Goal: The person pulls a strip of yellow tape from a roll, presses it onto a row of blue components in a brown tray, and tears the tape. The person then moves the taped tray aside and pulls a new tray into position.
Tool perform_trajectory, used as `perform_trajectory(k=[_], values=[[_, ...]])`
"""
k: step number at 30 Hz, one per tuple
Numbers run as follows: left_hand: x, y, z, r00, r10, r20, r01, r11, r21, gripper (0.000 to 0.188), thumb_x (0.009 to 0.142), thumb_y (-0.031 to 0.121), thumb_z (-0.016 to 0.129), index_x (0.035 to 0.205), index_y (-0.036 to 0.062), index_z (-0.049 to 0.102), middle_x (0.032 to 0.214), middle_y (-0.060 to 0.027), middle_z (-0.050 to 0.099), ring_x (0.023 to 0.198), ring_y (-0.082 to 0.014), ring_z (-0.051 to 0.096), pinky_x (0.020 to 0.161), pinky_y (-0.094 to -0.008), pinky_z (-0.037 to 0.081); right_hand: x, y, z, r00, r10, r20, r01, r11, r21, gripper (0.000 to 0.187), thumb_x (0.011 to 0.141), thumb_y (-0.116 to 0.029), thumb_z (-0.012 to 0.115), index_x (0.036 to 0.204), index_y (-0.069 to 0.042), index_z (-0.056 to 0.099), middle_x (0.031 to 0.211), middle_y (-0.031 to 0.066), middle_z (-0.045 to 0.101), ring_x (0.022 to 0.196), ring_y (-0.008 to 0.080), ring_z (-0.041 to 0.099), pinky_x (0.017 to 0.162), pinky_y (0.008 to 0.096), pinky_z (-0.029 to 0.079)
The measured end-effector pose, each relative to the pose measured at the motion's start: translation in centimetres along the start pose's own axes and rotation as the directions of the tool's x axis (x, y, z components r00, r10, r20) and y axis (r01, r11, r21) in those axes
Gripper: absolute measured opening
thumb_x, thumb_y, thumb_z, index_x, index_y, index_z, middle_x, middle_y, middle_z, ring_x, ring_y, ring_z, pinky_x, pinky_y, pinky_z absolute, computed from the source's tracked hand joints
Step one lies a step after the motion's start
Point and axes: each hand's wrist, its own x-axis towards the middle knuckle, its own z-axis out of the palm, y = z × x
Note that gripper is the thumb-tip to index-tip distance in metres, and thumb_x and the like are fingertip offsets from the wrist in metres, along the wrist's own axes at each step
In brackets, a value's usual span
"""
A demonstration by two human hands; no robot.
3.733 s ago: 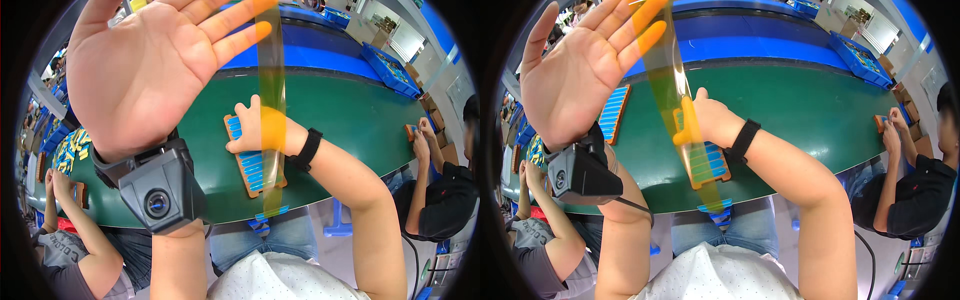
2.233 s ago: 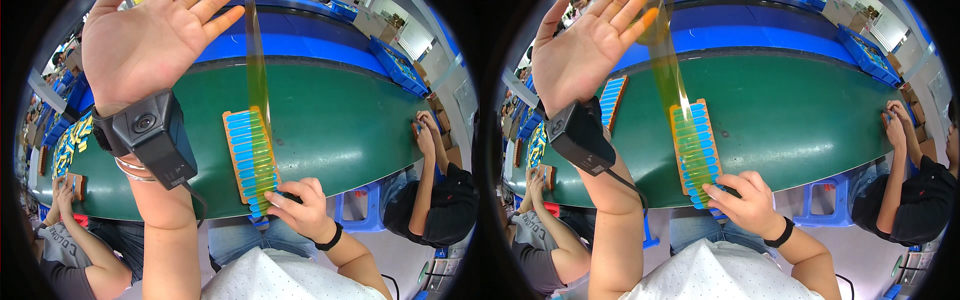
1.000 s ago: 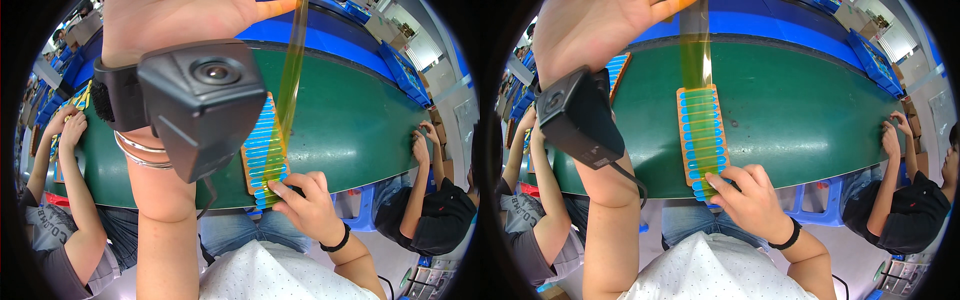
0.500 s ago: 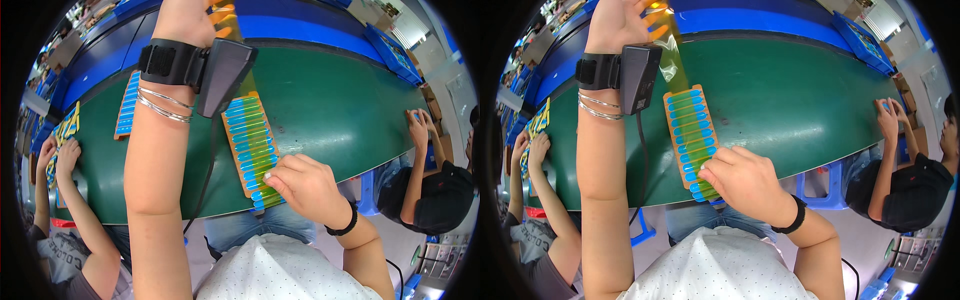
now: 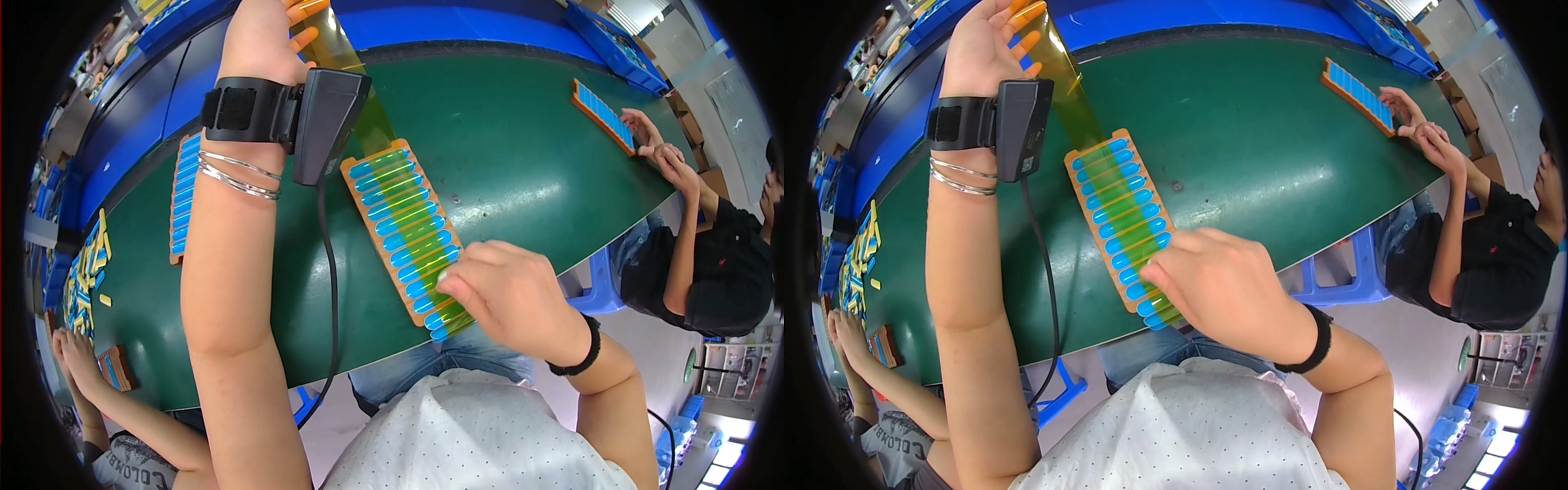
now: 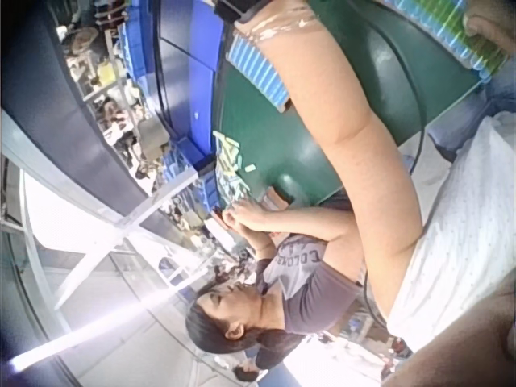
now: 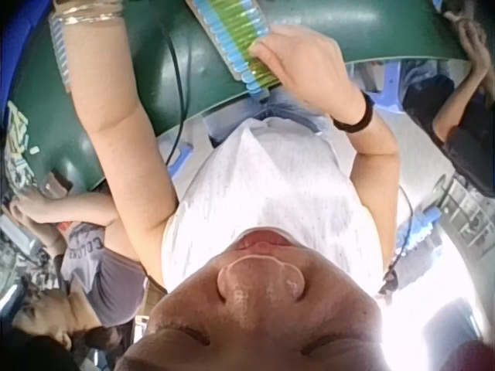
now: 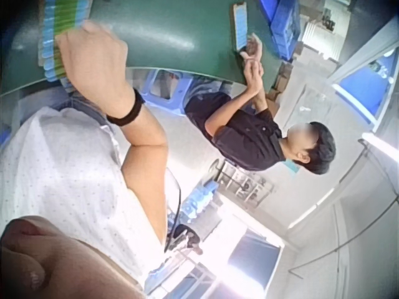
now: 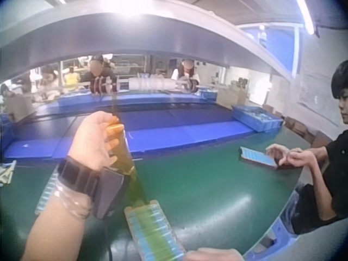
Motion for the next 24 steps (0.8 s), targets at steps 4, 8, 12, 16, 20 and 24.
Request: perform_trajectory(k=[4,8,12,16,20,24], values=[[-1.4,0.1,0.2,0.997,0.068,0.027,-0.068,0.998,0.011,0.025,0.085,0.038,0.057,0.099,0.018,0.059,0.094,0.0011,0.063,0.087,-0.0174,0.054,0.084,-0.0394,0.034,1.6,0.2,0.1,0.987,0.133,0.096,-0.135,0.991,0.012,0.017,0.094,-0.017,0.061,0.084,-0.004,0.067,0.079,0.0115,0.065,0.07,0.0313,0.063,0.062,0.0386,0.05],[-0.8,1.3,-0.2,1.0,-0.018,0.025,0.017,0.999,0.036,0.029,0.085,0.039,0.056,0.104,0.0169,0.058,0.096,0.0006,0.063,0.087,-0.018,0.055,0.084,-0.0391,0.034,3.9,0.9,0.8,0.993,0.098,0.064,-0.099,0.995,0.023,0.033,0.097,-0.025,0.055,0.074,-0.002,0.064,0.072,0.0188,0.064,0.067,0.0384,0.063,0.059,0.0471,0.051],[-2.7,1.3,1.2,0.999,-0.034,-0.018,0.036,0.992,0.119,0.04,0.084,0.042,0.056,0.114,0.0154,0.058,0.099,0.0008,0.064,0.087,-0.0188,0.052,0.086,-0.0406,0.033,5.9,1.5,1.4,0.994,0.106,0.032,-0.105,0.994,-0.038,0.035,0.095,-0.023,0.055,0.07,0.0,0.064,0.07,0.0214,0.063,0.066,0.0406,0.063,0.06,0.0495,0.051],[-3.5,1.3,1.9,1.0,-0.021,0.0,0.021,0.984,0.176,0.047,0.083,0.044,0.057,0.12,0.0138,0.057,0.103,-0.0002,0.064,0.089,-0.0194,0.048,0.085,-0.04,0.032,7.6,1.8,1.6,0.994,0.104,0.044,-0.1,0.99,-0.102,0.032,0.093,-0.021,0.057,0.074,0.002,0.066,0.073,0.0233,0.065,0.069,0.0412,0.064,0.062,0.0488,0.053],[-2.9,1.1,0.4,0.997,-0.062,0.036,0.054,0.981,0.187,0.048,0.083,0.044,0.057,0.121,0.0133,0.057,0.107,-0.002,0.063,0.095,-0.0199,0.047,0.086,-0.0392,0.031,9.7,1.8,2.2,0.986,0.153,0.062,-0.145,0.982,-0.117,0.031,0.092,-0.023,0.058,0.078,0.002,0.068,0.076,0.023,0.066,0.073,0.0412,0.066,0.066,0.0485,0.054],[-3.1,0.0,0.7,0.997,-0.067,0.037,0.058,0.976,0.21,0.05,0.082,0.044,0.058,0.121,0.0126,0.057,0.103,-0.0017,0.063,0.093,-0.0199,0.047,0.083,-0.0388,0.031,11.7,3.0,2.5,0.956,0.269,0.119,-0.255,0.96,-0.114,0.028,0.092,-0.023,0.059,0.083,0.001,0.07,0.08,0.0227,0.067,0.079,0.0401,0.067,0.072,0.0473,0.054]])
